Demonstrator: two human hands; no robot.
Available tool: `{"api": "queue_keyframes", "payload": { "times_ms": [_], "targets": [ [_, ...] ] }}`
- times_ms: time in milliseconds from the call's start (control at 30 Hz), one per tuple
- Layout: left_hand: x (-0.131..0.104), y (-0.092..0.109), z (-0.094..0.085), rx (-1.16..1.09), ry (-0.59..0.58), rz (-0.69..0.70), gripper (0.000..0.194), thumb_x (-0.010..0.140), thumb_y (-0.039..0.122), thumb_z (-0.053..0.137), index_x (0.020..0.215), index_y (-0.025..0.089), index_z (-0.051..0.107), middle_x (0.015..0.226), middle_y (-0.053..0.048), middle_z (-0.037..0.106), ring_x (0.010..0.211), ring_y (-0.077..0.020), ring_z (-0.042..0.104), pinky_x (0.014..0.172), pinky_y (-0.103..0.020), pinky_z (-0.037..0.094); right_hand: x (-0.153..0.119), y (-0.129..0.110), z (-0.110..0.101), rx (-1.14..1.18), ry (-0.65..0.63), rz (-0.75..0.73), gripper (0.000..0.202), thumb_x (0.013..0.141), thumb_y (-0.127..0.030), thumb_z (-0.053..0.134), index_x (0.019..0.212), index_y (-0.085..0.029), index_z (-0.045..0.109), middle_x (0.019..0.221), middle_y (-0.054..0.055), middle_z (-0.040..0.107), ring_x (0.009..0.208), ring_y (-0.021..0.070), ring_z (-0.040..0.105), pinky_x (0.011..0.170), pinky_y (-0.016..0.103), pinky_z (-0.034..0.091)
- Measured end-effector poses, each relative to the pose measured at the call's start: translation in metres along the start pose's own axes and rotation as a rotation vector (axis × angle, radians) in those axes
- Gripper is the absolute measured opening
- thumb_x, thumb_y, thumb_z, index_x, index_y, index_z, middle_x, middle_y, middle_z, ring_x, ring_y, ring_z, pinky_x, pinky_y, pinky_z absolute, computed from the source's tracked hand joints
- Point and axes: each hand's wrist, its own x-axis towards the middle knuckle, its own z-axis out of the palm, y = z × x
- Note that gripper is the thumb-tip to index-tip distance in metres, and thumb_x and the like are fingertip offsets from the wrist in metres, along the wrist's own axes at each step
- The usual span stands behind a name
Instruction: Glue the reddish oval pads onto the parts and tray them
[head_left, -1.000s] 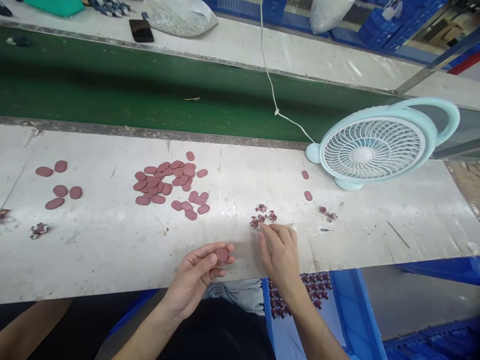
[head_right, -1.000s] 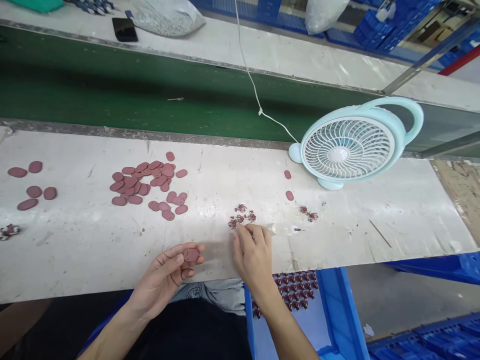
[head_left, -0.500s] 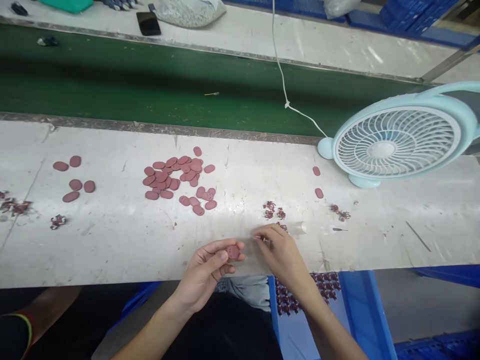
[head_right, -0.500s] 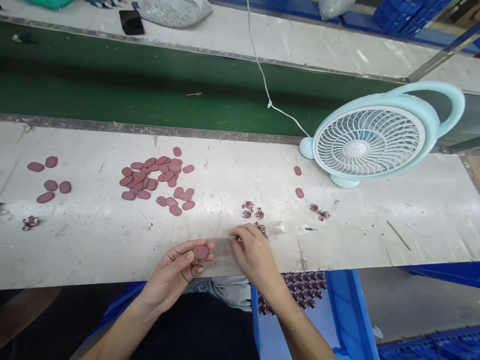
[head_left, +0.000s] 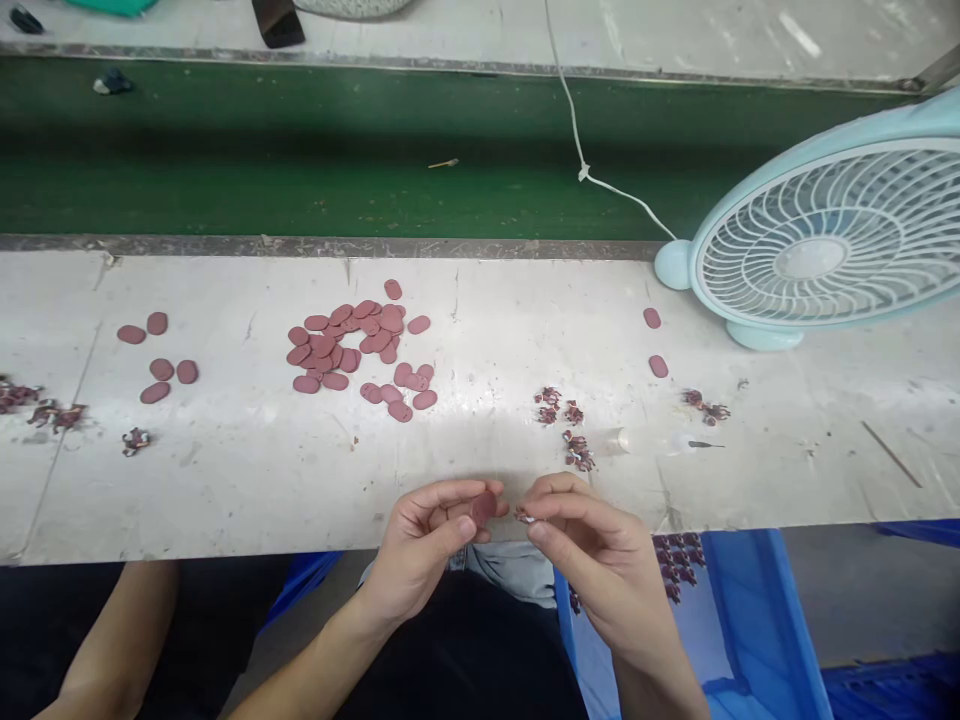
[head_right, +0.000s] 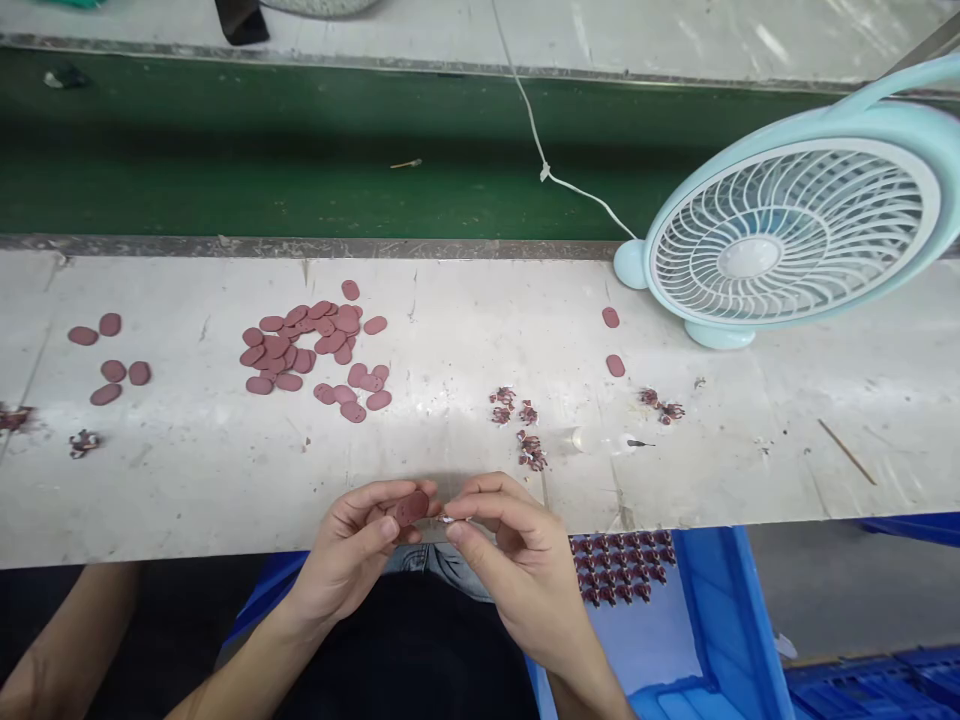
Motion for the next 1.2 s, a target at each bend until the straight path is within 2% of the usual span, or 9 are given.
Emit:
{"api": "queue_keyframes", "payload": {
  "times_ms": [133, 233, 333, 467, 600, 1000, 1200],
  "targets": [
    [-0.002, -0.004, 0.001, 0.045, -0.020, 0.035, 0.023, 0.081, 0.020, 0.080, 0.103, 0.026, 0.080, 0.115, -0.006, 0.079, 0.099, -0.0214, 0.074, 0.078, -0.026, 0.061, 0.000, -0.002, 0.002, 0.018, 0.008, 0.028, 0.013, 0.087, -0.019, 0.075, 0.096, -0.027, 0.076, 0.095, 0.002, 0.071, 0.091, 0.0175, 0.068, 0.084, 0.031, 0.058],
    [-0.003, -0.006, 0.001, 0.074, -0.045, 0.057, 0.024, 0.083, 0.019, 0.078, 0.106, 0.025, 0.079, 0.116, -0.008, 0.078, 0.101, -0.0230, 0.073, 0.085, -0.032, 0.061, -0.001, -0.003, 0.004, 0.130, -0.004, 0.115, 0.021, 0.089, -0.020, 0.072, 0.108, -0.030, 0.074, 0.093, 0.000, 0.073, 0.080, 0.0129, 0.069, 0.074, 0.025, 0.059],
    [-0.003, -0.004, 0.002, 0.090, -0.059, 0.081, 0.024, 0.083, 0.017, 0.077, 0.106, 0.024, 0.079, 0.118, -0.009, 0.078, 0.100, -0.0232, 0.074, 0.088, -0.034, 0.061, 0.000, -0.003, 0.007, 0.155, -0.044, 0.119, 0.023, 0.090, -0.020, 0.072, 0.110, -0.030, 0.075, 0.103, 0.002, 0.075, 0.086, 0.0144, 0.071, 0.077, 0.027, 0.060],
    [-0.005, -0.001, 0.005, 0.119, -0.052, 0.111, 0.025, 0.082, 0.013, 0.078, 0.104, 0.025, 0.080, 0.118, -0.008, 0.077, 0.097, -0.0208, 0.074, 0.086, -0.031, 0.061, 0.000, -0.004, 0.008, 0.104, -0.039, 0.120, 0.014, 0.087, -0.021, 0.074, 0.100, -0.027, 0.078, 0.099, 0.004, 0.076, 0.089, 0.0177, 0.072, 0.081, 0.031, 0.061],
    [-0.007, 0.000, 0.007, 0.149, -0.053, 0.097, 0.027, 0.081, 0.010, 0.078, 0.103, 0.025, 0.081, 0.117, -0.006, 0.078, 0.096, -0.0197, 0.075, 0.085, -0.027, 0.061, 0.000, -0.004, 0.010, 0.079, 0.003, 0.136, 0.010, 0.086, -0.023, 0.077, 0.095, -0.025, 0.078, 0.087, 0.002, 0.076, 0.080, 0.0153, 0.073, 0.074, 0.026, 0.061],
    [-0.004, -0.009, 0.003, 0.079, -0.095, 0.126, 0.030, 0.080, 0.007, 0.078, 0.104, 0.024, 0.078, 0.117, -0.005, 0.078, 0.092, -0.0161, 0.076, 0.081, -0.024, 0.063, 0.000, -0.006, 0.012, 0.077, 0.032, 0.247, 0.007, 0.085, -0.028, 0.079, 0.092, -0.025, 0.077, 0.084, 0.001, 0.076, 0.075, 0.0127, 0.071, 0.070, 0.022, 0.058],
    [-0.002, -0.012, 0.002, 0.022, -0.071, 0.109, 0.021, 0.078, 0.004, 0.079, 0.087, 0.023, 0.074, 0.112, -0.001, 0.079, 0.084, -0.0130, 0.076, 0.075, -0.022, 0.062, 0.003, -0.008, 0.011, 0.123, -0.003, 0.275, 0.008, 0.085, -0.028, 0.079, 0.091, -0.023, 0.076, 0.078, 0.001, 0.075, 0.071, 0.0118, 0.069, 0.069, 0.022, 0.058]
  ]
}}
